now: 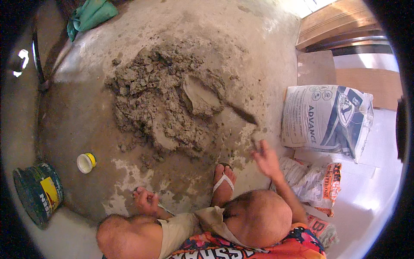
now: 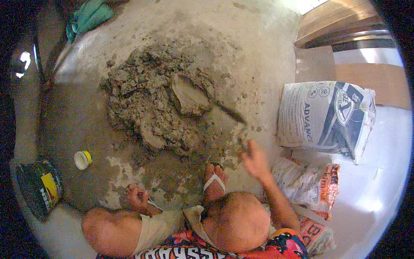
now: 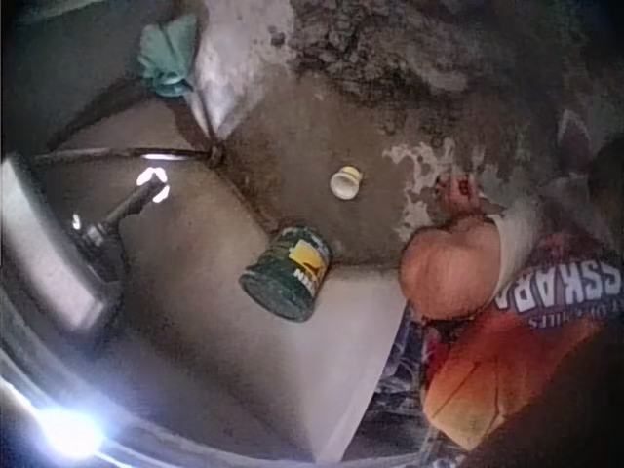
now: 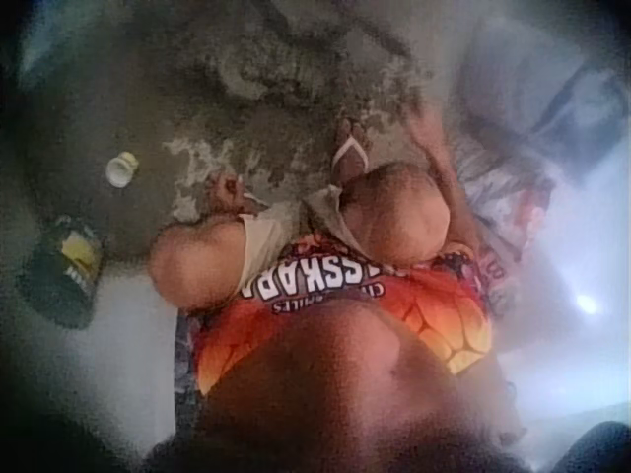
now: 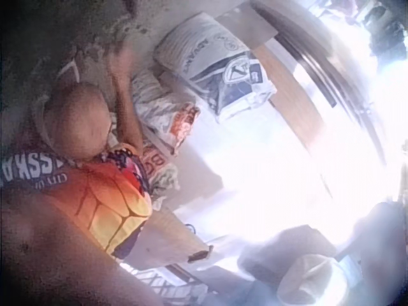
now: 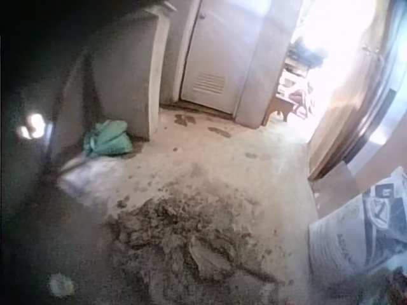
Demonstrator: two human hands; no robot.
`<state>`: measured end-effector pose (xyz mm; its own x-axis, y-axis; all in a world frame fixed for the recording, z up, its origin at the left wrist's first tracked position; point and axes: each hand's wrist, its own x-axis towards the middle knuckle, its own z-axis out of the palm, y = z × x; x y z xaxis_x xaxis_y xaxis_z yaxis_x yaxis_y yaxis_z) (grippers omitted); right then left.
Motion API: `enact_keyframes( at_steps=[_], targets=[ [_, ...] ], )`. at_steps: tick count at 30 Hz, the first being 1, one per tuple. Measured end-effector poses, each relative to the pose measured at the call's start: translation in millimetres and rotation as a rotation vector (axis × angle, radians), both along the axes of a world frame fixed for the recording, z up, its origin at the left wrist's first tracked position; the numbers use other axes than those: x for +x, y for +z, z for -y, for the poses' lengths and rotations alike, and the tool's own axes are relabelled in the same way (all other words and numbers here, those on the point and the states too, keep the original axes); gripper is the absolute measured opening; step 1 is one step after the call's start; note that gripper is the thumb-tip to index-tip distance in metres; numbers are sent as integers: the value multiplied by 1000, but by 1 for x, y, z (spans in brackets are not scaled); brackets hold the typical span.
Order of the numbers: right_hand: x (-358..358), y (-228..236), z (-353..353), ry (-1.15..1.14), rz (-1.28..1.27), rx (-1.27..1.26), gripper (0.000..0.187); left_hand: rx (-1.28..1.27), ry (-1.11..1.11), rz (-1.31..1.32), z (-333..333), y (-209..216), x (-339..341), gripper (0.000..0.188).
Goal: The person mixes a pile of cement on the floor using a trowel, repeatedly folding and turning the material. They briefly walk to a sink to fill a small cup with water, return, and pour the water into the pile before continuing to mix.
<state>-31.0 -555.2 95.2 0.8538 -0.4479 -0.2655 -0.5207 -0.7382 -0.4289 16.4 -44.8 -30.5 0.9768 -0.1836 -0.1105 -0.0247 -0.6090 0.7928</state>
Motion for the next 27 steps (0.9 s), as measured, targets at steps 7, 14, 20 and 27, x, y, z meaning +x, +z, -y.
enact_keyframes(
  at_steps=[7,14,20,27],
  targets=[
    [123,-18,180,-270,-362,673,24,41,-57,4,7,-5,2,20],
    [233,-23,84,147,-644,753,20,158,-41,15,2,16,6,23],
    [156,-14,50,-174,-363,1210,23,112,-14,-87,0,-1,-3,24],
    [126,80,2,-37,104,638,31,118,-33,-58,-5,-4,-3,26]
  ],
)
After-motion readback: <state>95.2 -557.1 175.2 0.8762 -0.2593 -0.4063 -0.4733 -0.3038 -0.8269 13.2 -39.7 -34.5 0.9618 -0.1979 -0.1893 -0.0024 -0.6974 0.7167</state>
